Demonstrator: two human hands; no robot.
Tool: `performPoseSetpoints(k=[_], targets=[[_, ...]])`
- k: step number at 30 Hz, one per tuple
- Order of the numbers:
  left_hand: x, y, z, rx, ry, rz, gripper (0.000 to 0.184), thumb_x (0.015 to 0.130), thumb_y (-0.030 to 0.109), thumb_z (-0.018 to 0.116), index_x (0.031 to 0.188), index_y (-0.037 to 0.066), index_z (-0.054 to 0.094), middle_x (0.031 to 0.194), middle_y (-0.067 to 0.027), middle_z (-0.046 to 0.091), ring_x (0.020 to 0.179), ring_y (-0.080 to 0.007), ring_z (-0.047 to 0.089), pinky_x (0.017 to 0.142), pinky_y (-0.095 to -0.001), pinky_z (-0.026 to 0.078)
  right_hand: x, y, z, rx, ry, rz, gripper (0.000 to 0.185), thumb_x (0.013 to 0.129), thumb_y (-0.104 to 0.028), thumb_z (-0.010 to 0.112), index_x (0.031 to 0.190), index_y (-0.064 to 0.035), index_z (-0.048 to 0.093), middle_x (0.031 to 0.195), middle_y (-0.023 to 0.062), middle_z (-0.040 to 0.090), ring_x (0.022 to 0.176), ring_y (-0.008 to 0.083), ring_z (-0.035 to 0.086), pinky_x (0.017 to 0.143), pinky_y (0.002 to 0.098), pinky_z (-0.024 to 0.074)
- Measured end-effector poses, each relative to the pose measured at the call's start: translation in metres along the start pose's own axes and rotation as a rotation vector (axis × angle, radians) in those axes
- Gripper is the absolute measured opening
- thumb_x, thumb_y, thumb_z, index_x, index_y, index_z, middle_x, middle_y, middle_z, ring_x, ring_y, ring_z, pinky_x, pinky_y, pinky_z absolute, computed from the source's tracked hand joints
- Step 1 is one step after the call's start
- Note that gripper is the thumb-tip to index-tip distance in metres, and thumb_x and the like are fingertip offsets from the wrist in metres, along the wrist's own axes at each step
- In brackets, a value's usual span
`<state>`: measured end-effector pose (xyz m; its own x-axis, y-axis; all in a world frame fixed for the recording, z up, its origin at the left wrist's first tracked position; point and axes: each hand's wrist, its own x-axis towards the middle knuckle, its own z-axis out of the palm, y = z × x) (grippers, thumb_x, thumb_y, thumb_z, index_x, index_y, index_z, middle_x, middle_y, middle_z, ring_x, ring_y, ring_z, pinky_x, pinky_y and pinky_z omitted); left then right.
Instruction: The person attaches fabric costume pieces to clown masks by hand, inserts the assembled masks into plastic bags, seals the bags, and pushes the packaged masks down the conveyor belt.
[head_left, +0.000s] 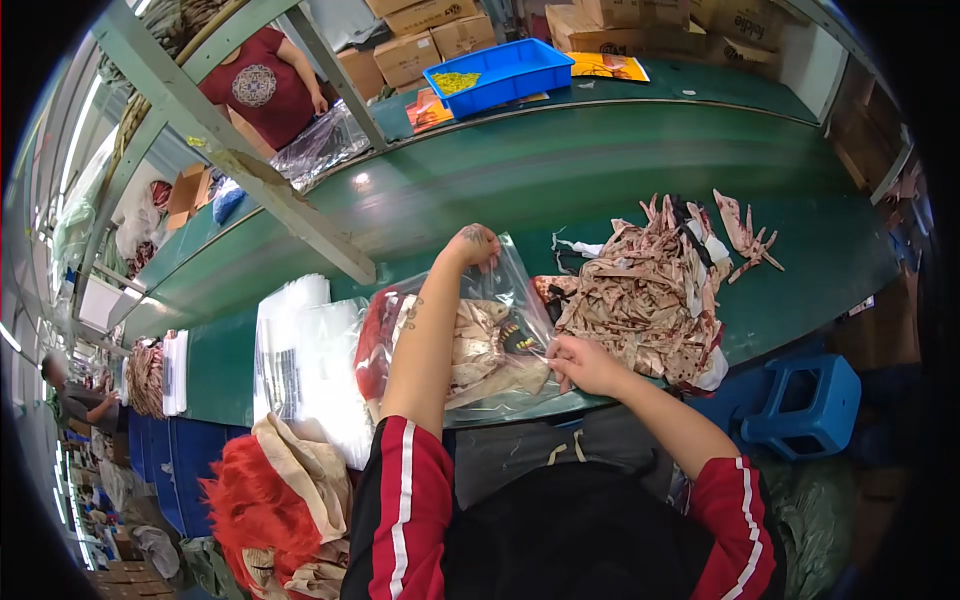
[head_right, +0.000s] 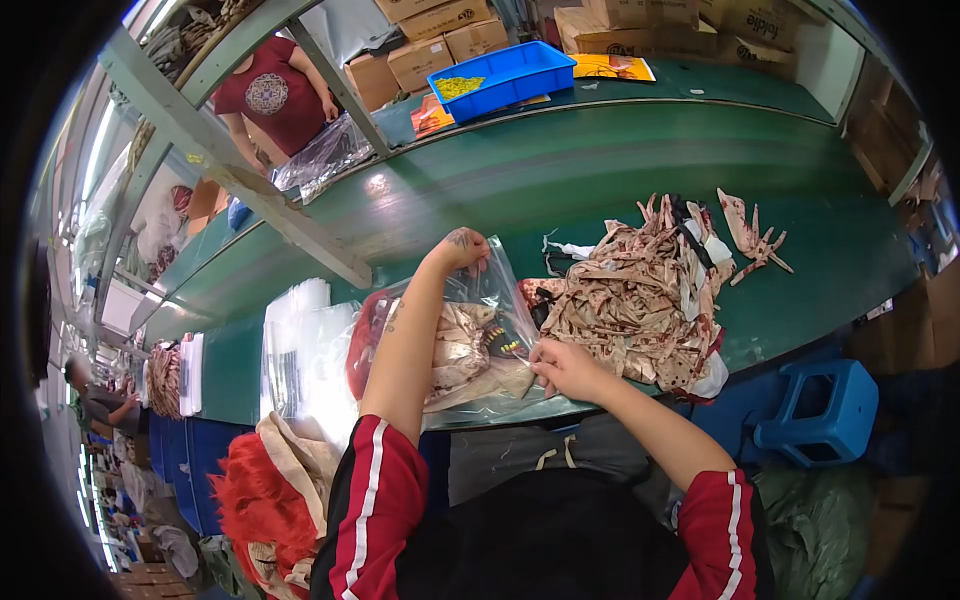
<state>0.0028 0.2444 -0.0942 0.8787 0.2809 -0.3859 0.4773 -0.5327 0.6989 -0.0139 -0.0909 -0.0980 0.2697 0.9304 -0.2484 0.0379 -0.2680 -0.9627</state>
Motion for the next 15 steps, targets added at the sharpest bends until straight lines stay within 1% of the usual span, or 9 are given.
performPoseSetpoints(k=[2, 4, 5, 8, 10, 12, 13, 14, 15], targets=[[0.000, -0.003, 0.008, 0.012, 0.041, 0.004, 0.022, 0.093, 0.019, 0.056, 0.079, 0.005, 0.066, 0.066, -0.0054, 0.069, 0.049, -0.0157, 0.062, 0.052, -0.0312, 0.050, -0.003, 0.001, -0.013, 0.110, -0.072, 0.044, 0.019, 0.096, -0.005, 0.055, 0.113, 0.0019, 0.050, 0.076, 0.0081, 0.064, 0.065, 0.0161, 0.068, 0.058, 0.0285, 0.0523], [-0.001, -0.005, 0.014, 0.045, 0.134, 0.026, 0.025, 0.094, 0.023, 0.057, 0.079, 0.006, 0.067, 0.064, -0.0034, 0.068, 0.047, -0.0145, 0.060, 0.051, -0.0316, 0.048, -0.002, 0.011, -0.019, 0.078, -0.098, 0.008, 0.022, 0.096, -0.005, 0.054, 0.116, 0.0017, 0.047, 0.077, 0.0088, 0.065, 0.065, 0.0165, 0.068, 0.059, 0.0288, 0.0529], [0.000, -0.005, 0.014, 0.044, 0.138, 0.026, 0.025, 0.094, 0.023, 0.057, 0.079, 0.006, 0.067, 0.064, -0.0034, 0.068, 0.047, -0.0145, 0.060, 0.051, -0.0316, 0.048, 0.000, 0.014, -0.020, 0.050, -0.127, -0.024, 0.025, 0.096, -0.004, 0.054, 0.119, 0.0016, 0.045, 0.077, 0.0094, 0.065, 0.065, 0.0169, 0.068, 0.060, 0.0292, 0.0534], [-0.005, 0.007, 0.014, 0.021, 0.124, -0.033, 0.025, 0.092, 0.025, 0.061, 0.078, 0.007, 0.069, 0.061, -0.0038, 0.066, 0.049, -0.0131, 0.059, 0.052, -0.0320, 0.048, 0.001, 0.012, -0.017, 0.136, -0.186, -0.008, 0.029, 0.096, -0.004, 0.054, 0.123, 0.0008, 0.042, 0.081, 0.0110, 0.067, 0.069, 0.0174, 0.069, 0.062, 0.0286, 0.0535], [-0.004, 0.010, 0.015, -0.122, 0.162, 0.034, 0.027, 0.091, 0.026, 0.066, 0.076, 0.003, 0.068, 0.065, -0.0044, 0.066, 0.055, -0.0118, 0.059, 0.055, -0.0298, 0.048, 0.001, 0.009, -0.013, 0.179, -0.210, -0.007, 0.031, 0.096, -0.004, 0.054, 0.125, -0.0001, 0.041, 0.081, 0.0113, 0.068, 0.070, 0.0178, 0.068, 0.062, 0.0281, 0.0533], [-0.004, 0.013, 0.017, -0.069, 0.208, 0.058, 0.028, 0.089, 0.027, 0.069, 0.073, 0.004, 0.069, 0.063, -0.0042, 0.065, 0.054, -0.0116, 0.058, 0.055, -0.0308, 0.047, -0.003, -0.003, -0.010, 0.022, 0.095, 0.095, 0.034, 0.093, -0.008, 0.060, 0.122, -0.0005, 0.045, 0.079, 0.0105, 0.068, 0.071, 0.0173, 0.069, 0.063, 0.0290, 0.0520], [-0.003, 0.013, 0.019, -0.015, 0.243, 0.084, 0.029, 0.086, 0.028, 0.072, 0.070, 0.004, 0.069, 0.061, -0.0039, 0.065, 0.053, -0.0114, 0.057, 0.054, -0.0319, 0.047, -0.003, -0.013, -0.011, 0.014, 0.084, 0.088, 0.034, 0.093, -0.008, 0.060, 0.122, -0.0005, 0.045, 0.079, 0.0105, 0.068, 0.071, 0.0173, 0.069, 0.063, 0.0290, 0.0520], [-0.003, 0.012, 0.023, -0.186, 0.213, 0.053, 0.027, 0.084, 0.025, 0.074, 0.069, 0.003, 0.069, 0.063, -0.0040, 0.066, 0.053, -0.0114, 0.058, 0.054, -0.0311, 0.048, -0.007, -0.024, -0.011, -0.163, 0.217, 0.005, 0.034, 0.091, -0.009, 0.062, 0.121, 0.0000, 0.047, 0.079, 0.0110, 0.069, 0.070, 0.0189, 0.068, 0.064, 0.0305, 0.0516], [-0.001, 0.008, 0.022, -0.187, 0.221, 0.051, 0.027, 0.084, 0.025, 0.074, 0.069, 0.003, 0.069, 0.063, -0.0040, 0.066, 0.053, -0.0114, 0.058, 0.054, -0.0311, 0.048, -0.013, -0.036, -0.011, -0.337, 0.351, -0.078, 0.035, 0.089, -0.010, 0.064, 0.119, 0.0005, 0.048, 0.078, 0.0115, 0.069, 0.070, 0.0205, 0.068, 0.065, 0.0319, 0.0512]])
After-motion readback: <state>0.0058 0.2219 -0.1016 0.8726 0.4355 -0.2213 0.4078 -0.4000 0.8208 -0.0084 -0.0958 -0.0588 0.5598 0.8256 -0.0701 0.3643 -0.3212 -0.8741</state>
